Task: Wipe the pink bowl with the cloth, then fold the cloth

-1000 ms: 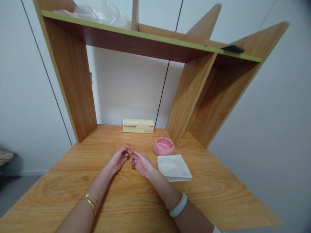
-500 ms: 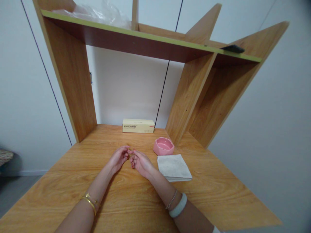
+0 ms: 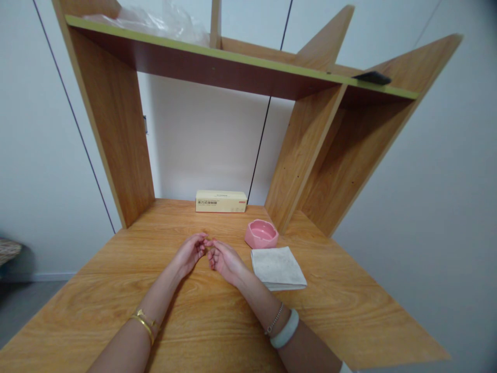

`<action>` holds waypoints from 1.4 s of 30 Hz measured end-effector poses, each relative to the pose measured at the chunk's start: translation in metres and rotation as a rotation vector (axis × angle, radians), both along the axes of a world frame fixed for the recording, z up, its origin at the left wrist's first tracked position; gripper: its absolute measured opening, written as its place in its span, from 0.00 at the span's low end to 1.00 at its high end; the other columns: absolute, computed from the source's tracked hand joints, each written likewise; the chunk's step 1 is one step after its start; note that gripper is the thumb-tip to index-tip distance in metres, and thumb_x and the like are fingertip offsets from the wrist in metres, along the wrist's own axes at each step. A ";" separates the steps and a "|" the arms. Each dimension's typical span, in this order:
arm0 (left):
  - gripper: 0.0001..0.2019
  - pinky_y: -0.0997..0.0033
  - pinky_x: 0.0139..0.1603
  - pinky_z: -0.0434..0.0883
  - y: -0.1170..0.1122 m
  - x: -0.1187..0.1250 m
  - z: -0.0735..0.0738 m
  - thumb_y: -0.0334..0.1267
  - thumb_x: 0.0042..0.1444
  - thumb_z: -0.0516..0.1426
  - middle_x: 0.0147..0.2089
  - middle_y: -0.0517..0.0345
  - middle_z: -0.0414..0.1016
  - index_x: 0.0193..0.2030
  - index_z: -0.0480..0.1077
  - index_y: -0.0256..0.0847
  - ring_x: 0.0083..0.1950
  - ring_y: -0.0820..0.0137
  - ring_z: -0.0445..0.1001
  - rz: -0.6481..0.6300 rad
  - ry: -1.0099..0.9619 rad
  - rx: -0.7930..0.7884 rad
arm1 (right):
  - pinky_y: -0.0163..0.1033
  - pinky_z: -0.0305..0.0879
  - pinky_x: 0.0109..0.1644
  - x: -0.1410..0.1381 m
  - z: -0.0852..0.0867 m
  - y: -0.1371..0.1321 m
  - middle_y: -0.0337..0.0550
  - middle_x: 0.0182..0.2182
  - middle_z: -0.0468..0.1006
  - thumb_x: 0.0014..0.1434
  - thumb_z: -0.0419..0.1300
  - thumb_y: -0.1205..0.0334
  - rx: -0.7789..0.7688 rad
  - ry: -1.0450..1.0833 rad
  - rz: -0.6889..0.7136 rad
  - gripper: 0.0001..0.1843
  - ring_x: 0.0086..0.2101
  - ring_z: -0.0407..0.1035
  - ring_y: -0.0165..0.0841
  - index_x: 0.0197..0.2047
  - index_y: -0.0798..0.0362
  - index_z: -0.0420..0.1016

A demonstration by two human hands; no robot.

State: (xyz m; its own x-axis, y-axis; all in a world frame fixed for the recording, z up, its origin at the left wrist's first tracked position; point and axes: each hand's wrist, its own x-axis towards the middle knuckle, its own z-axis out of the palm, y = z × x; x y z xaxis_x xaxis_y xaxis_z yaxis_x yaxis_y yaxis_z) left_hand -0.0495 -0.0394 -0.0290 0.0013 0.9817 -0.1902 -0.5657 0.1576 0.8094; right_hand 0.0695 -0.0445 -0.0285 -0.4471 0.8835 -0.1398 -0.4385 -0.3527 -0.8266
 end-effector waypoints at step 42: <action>0.05 0.82 0.21 0.60 0.003 0.000 -0.002 0.26 0.46 0.52 0.21 0.62 0.66 0.30 0.67 0.35 0.19 0.81 0.62 -0.006 0.014 0.011 | 0.31 0.46 0.20 0.000 -0.006 0.003 0.34 0.14 0.67 0.48 0.59 0.54 0.057 0.025 0.012 0.12 0.14 0.56 0.23 0.30 0.56 0.68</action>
